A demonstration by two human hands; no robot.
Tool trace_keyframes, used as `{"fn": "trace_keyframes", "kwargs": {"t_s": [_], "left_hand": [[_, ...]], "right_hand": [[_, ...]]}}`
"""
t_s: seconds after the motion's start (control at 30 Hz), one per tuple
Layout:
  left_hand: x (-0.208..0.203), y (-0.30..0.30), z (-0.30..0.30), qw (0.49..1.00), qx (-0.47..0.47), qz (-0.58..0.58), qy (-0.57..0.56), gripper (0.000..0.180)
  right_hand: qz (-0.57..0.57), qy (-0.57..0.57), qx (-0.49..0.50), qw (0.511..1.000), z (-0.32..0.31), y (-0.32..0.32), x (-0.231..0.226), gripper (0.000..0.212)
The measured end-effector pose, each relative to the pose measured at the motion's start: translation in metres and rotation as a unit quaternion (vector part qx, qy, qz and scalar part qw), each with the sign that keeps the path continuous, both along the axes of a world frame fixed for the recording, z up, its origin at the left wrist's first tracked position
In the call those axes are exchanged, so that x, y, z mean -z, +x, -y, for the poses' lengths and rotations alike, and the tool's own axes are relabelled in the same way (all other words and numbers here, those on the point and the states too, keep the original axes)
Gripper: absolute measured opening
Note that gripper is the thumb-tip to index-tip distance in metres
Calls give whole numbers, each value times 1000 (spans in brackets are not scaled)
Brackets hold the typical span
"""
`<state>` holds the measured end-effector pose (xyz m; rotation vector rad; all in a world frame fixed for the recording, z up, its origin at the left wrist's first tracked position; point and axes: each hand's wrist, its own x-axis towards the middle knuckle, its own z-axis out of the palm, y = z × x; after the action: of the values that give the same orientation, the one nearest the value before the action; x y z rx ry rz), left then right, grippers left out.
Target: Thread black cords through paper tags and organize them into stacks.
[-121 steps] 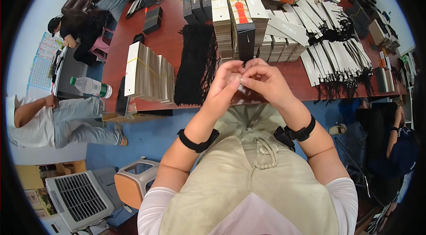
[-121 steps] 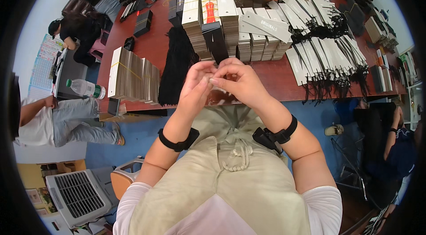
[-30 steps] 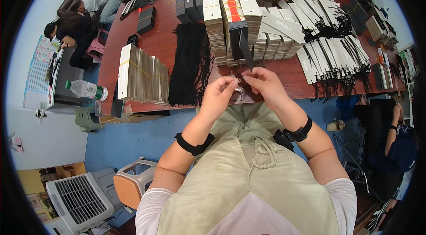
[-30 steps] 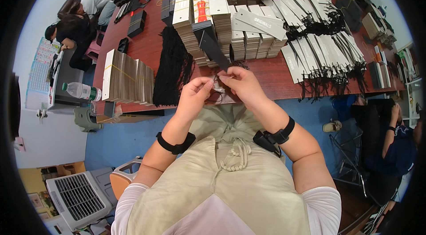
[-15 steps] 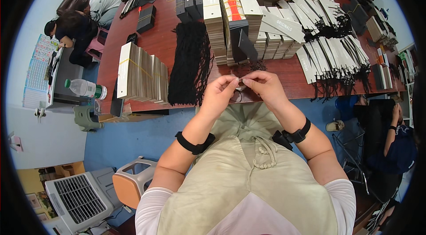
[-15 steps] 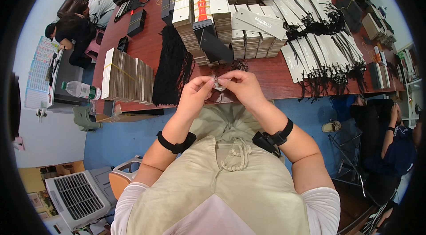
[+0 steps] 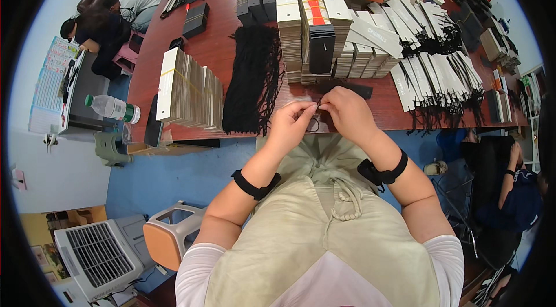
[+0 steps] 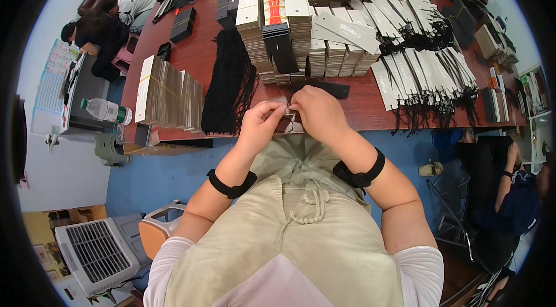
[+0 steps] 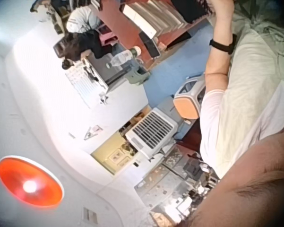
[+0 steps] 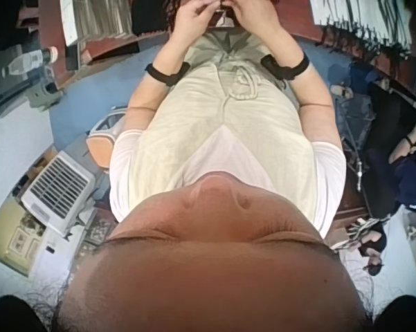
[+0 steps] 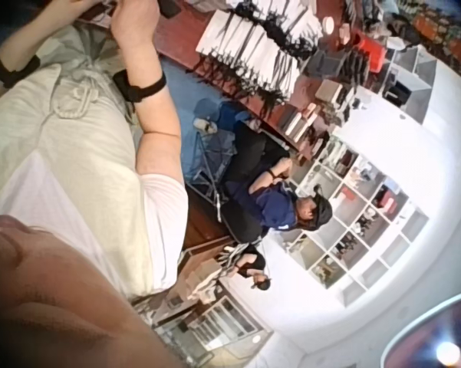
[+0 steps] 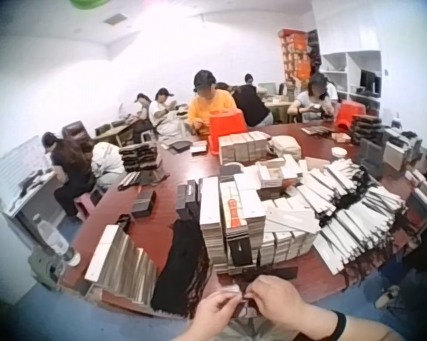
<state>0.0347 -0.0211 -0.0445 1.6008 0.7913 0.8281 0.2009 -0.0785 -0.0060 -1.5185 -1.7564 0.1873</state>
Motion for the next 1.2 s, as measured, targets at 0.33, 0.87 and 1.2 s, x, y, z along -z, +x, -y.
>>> {"fn": "trace_keyframes", "kwargs": {"t_s": [0.33, 0.87, 1.2], "left_hand": [[4, 2, -3, 998, 28, 2, -52, 14], [6, 7, 2, 996, 43, 50, -55, 11], [7, 3, 2, 991, 67, 69, -91, 8]], "right_hand": [[-5, -6, -16, 1000, -2, 4, 2, 7], [35, 16, -63, 997, -2, 10, 0, 9], [15, 4, -67, 998, 0, 10, -1, 8]]}}
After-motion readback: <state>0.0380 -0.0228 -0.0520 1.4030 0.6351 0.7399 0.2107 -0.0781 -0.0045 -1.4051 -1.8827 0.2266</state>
